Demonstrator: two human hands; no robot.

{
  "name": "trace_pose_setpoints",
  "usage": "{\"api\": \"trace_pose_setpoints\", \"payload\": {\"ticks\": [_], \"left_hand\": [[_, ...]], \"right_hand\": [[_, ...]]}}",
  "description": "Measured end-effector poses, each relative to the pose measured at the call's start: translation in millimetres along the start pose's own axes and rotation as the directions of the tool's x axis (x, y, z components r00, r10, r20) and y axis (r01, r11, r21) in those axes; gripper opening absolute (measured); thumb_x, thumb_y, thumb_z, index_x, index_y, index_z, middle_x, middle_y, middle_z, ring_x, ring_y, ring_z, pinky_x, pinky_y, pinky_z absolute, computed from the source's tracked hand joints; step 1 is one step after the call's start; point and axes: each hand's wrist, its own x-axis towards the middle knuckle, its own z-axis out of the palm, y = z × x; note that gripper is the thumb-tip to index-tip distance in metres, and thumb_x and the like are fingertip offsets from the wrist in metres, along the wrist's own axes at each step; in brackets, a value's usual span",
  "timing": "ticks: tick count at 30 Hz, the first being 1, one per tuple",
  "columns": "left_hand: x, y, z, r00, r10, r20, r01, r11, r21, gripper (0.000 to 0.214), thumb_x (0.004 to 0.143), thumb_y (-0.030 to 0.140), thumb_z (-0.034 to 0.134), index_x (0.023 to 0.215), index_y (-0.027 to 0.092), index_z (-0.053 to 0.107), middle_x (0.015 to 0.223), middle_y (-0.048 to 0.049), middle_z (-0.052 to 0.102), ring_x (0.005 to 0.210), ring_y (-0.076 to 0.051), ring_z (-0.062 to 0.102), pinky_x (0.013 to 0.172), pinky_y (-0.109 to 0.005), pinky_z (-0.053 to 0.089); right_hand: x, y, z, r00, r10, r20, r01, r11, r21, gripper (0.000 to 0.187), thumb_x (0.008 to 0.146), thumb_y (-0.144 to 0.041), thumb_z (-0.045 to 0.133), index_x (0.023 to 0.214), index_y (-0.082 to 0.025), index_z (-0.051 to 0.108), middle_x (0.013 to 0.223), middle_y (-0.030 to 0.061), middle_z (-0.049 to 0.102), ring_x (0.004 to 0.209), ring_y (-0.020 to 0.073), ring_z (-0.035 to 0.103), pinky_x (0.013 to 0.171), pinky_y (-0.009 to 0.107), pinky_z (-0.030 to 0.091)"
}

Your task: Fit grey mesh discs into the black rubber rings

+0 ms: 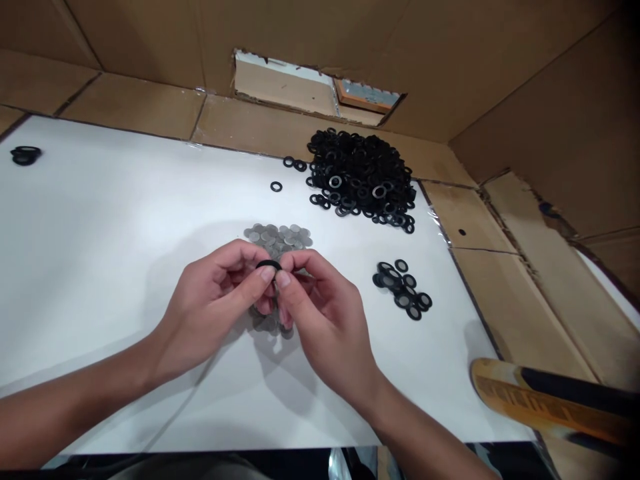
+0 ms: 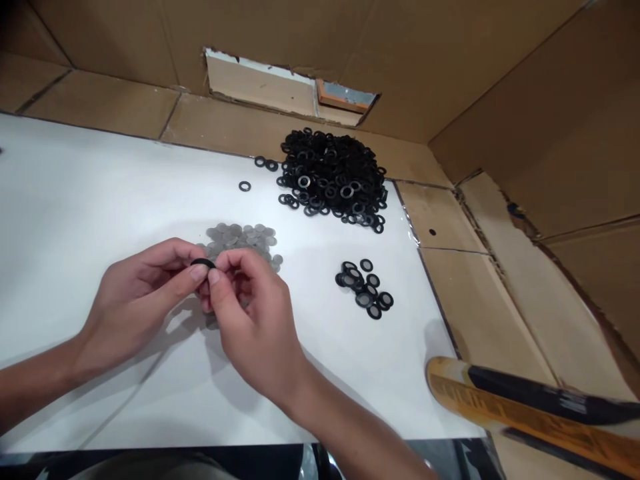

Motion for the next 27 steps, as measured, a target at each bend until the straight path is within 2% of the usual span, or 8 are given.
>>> {"api": "trace_pose_setpoints", "payload": {"ticks": [3, 5, 10, 16, 21, 27], "left_hand": [[0.7, 2.1, 1.8, 0.999, -0.014, 0.048, 0.017, 0.999, -0.049, 0.012, 0.102, 0.023, 0.067, 0.091, 0.023, 0.071, 0.071, 0.0072, 0.074, 0.066, -0.006, 0.071, 0.068, -0.013, 0.058], [0.8, 4.0, 3.7, 0.997, -0.014, 0.072, 0.020, 0.995, -0.093, 0.015, 0.102, 0.021, 0.066, 0.088, 0.022, 0.071, 0.071, 0.0067, 0.074, 0.067, -0.007, 0.072, 0.068, -0.014, 0.059], [-1.3, 5.2, 6.0, 0.999, -0.032, 0.021, 0.034, 0.991, -0.132, 0.016, 0.102, 0.022, 0.066, 0.087, 0.023, 0.072, 0.069, 0.0065, 0.073, 0.066, -0.008, 0.072, 0.067, -0.015, 0.059], [-3.5, 2.6, 7.8, 0.997, 0.015, -0.074, -0.017, 0.999, -0.033, 0.011, 0.102, 0.026, 0.066, 0.092, 0.024, 0.070, 0.067, 0.0076, 0.070, 0.063, -0.007, 0.068, 0.064, -0.014, 0.057], [-4.3, 0.4, 7.1, 0.997, 0.049, -0.058, -0.048, 0.998, 0.027, 0.009, 0.104, 0.031, 0.063, 0.098, 0.025, 0.064, 0.068, 0.0076, 0.070, 0.060, -0.008, 0.067, 0.063, -0.016, 0.056], [-3.6, -0.5, 5.6, 1.000, -0.015, 0.018, 0.015, 1.000, -0.001, 0.009, 0.106, 0.032, 0.060, 0.101, 0.024, 0.061, 0.069, 0.0061, 0.070, 0.062, -0.011, 0.068, 0.064, -0.021, 0.057]], "right_hand": [[-1.1, -0.8, 2.9, 1.000, 0.019, 0.004, -0.019, 0.988, 0.152, 0.013, 0.104, -0.026, 0.063, 0.092, -0.021, 0.059, 0.073, -0.0054, 0.059, 0.064, 0.0084, 0.054, 0.059, 0.022, 0.045], [-3.0, 0.4, 5.0, 1.000, 0.013, -0.009, -0.011, 0.981, 0.196, 0.013, 0.105, -0.027, 0.061, 0.094, -0.021, 0.059, 0.072, -0.0060, 0.057, 0.064, 0.0082, 0.052, 0.062, 0.022, 0.047], [-4.7, 2.8, 7.6, 0.998, -0.026, -0.065, 0.033, 0.994, 0.103, 0.012, 0.106, -0.028, 0.061, 0.096, -0.022, 0.059, 0.076, -0.0049, 0.061, 0.066, 0.0087, 0.053, 0.063, 0.024, 0.047], [-3.1, 1.4, 8.0, 0.997, -0.056, -0.058, 0.056, 0.998, -0.011, 0.011, 0.104, -0.026, 0.063, 0.095, -0.022, 0.060, 0.075, -0.0045, 0.062, 0.066, 0.0099, 0.059, 0.060, 0.025, 0.047], [-3.8, 3.0, 9.5, 0.997, -0.021, -0.069, 0.021, 1.000, 0.010, 0.008, 0.103, -0.027, 0.065, 0.098, -0.023, 0.060, 0.073, -0.0051, 0.062, 0.064, 0.0111, 0.061, 0.060, 0.026, 0.050], [2.5, -5.0, 6.6, 0.994, 0.095, -0.045, -0.091, 0.992, 0.083, 0.010, 0.101, -0.026, 0.066, 0.093, -0.021, 0.063, 0.063, -0.0068, 0.059, 0.056, 0.0096, 0.057, 0.058, 0.024, 0.051]]}}
